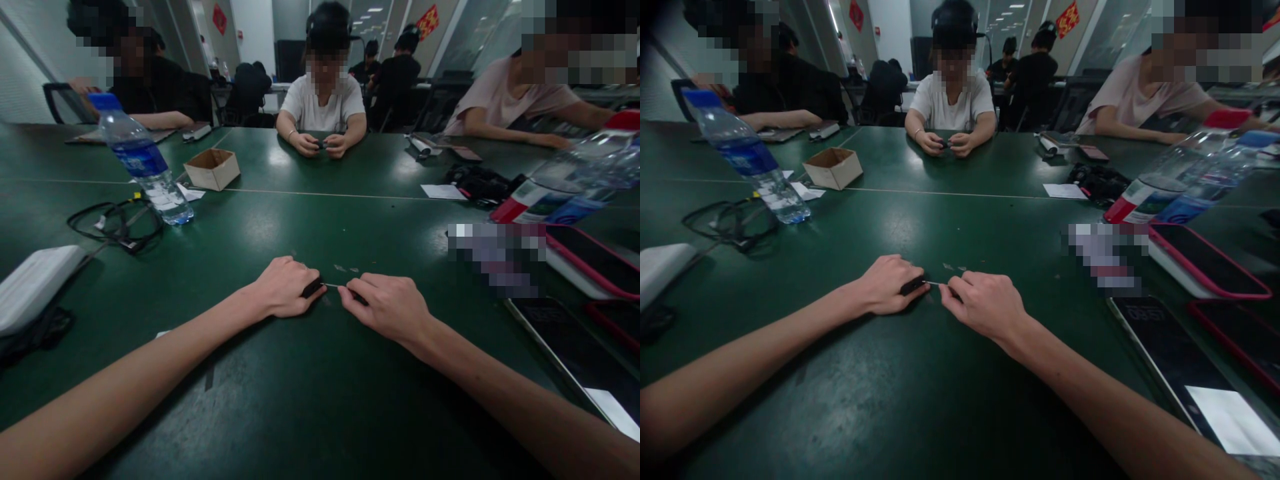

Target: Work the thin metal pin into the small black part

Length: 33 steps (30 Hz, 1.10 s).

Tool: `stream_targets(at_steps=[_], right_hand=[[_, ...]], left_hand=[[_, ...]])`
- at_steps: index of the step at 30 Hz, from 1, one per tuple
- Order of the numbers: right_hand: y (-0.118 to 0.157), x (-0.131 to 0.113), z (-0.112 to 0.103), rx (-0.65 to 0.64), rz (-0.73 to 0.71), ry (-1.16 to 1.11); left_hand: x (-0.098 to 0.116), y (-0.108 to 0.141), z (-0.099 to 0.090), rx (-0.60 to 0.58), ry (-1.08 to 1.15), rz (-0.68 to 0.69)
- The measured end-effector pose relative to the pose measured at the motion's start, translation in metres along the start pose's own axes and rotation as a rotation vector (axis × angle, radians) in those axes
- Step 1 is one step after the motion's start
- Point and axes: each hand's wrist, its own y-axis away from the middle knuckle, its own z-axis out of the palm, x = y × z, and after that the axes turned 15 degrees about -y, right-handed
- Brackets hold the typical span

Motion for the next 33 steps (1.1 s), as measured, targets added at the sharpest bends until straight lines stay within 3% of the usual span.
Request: stream_targets(at_steps=[9,14,16,21,33], right_hand=[[0.0013,0.0025,-0.0001,0.102,-0.113,0.024],[0.0016,-0.0041,-0.0017,0.065,-0.381,-0.030],[0.0007,-0.0039,-0.0006,0.080,-0.336,-0.043],[-0.0016,0.0027,0.0027,0.125,-0.050,-0.058],[-0.0005,0.0027,0.0022,0.021,0.017,-0.034]], left_hand=[[-0.0009,0.0012,-0.0026,0.003,0.009,0.020],[0.0002,0.0003,-0.0019,-0.026,-0.008,-0.026],[0.0008,0.0000,-0.0011,-0.034,-0.013,-0.034],[0.0016,-0.0001,-0.0019,-0.035,0.001,-0.034],[0.0008,0.0006,-0.0037,-0.011,0.018,-0.024]])
